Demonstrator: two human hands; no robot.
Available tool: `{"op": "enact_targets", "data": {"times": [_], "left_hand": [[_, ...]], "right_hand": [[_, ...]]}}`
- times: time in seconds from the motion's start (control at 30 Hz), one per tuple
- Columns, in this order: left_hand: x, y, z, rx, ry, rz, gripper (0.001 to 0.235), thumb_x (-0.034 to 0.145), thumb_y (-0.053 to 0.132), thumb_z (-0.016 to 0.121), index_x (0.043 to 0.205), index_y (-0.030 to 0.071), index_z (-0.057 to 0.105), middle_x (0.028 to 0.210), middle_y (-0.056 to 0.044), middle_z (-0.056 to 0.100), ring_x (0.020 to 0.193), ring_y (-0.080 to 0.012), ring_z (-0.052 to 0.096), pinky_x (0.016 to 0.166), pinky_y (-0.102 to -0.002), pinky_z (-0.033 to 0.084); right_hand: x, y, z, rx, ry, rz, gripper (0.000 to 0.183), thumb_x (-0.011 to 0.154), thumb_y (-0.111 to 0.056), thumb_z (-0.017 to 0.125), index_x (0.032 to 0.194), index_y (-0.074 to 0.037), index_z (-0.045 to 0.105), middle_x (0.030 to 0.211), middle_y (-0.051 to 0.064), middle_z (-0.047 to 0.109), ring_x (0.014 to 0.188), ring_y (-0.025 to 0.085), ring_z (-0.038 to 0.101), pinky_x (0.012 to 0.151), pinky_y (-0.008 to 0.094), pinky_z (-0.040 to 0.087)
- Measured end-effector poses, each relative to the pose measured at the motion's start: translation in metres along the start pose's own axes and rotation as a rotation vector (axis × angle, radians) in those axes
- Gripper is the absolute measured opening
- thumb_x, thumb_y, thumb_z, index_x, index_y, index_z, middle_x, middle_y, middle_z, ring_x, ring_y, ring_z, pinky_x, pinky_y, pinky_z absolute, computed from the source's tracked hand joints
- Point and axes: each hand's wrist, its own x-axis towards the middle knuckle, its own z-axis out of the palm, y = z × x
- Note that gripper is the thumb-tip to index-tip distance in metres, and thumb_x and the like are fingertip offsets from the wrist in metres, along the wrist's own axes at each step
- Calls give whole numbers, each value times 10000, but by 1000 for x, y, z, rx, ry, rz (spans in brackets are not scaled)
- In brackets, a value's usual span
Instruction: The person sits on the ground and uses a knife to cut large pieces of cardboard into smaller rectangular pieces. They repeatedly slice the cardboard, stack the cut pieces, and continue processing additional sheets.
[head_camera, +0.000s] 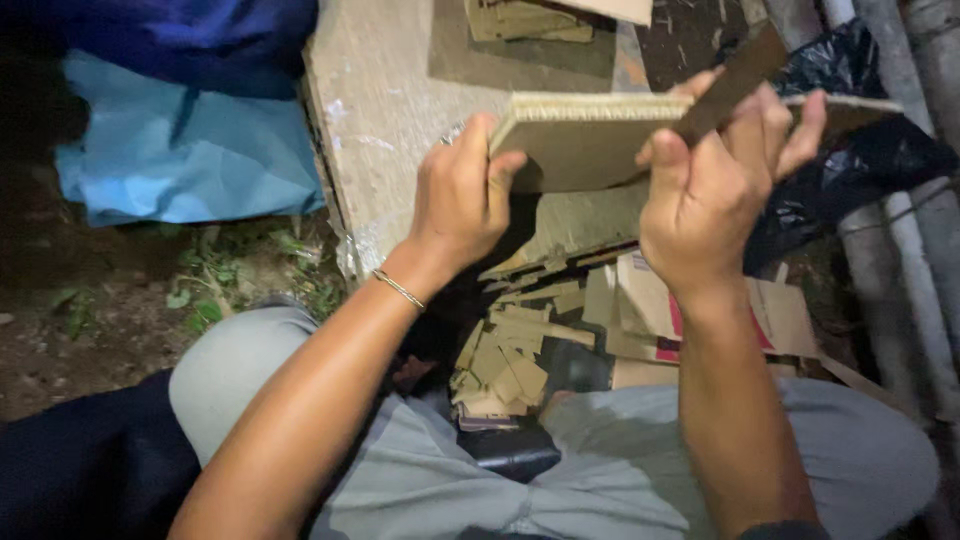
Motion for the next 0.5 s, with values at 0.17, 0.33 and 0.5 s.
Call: {"op": "enact_targets", "data": {"times": [0.17,0.33,0.5], "left_hand": [[19,33,-26,-91,79,147,444,1125,281,599,1426,-10,453,1403,-243,580,1297,-423,592,1089,-472,491],[39,76,-58,289,191,379,648,965,299,766,1447,8,446,1425,-220,539,1365,-369,486,1209,-548,301],[74,106,-32,852,44,481,389,957,201,600,1298,14,599,1170,-97,642,1253,-244,595,1128,-530,322]], "right_hand": [[6,3,7,12,19,-50,517,1198,-388,426,870,-69,668,1297,100,620,1418,321,437,1268,585,55],[14,-2,8,49,34,-45,476,1193,-397,467,967,-36,679,1337,116,625,1414,345,458,1276,599,74],[19,-5,7,121,64,-22,414,1159,-299,475,1179,37,715,1344,132,628,1434,405,449,1284,596,54]]}}
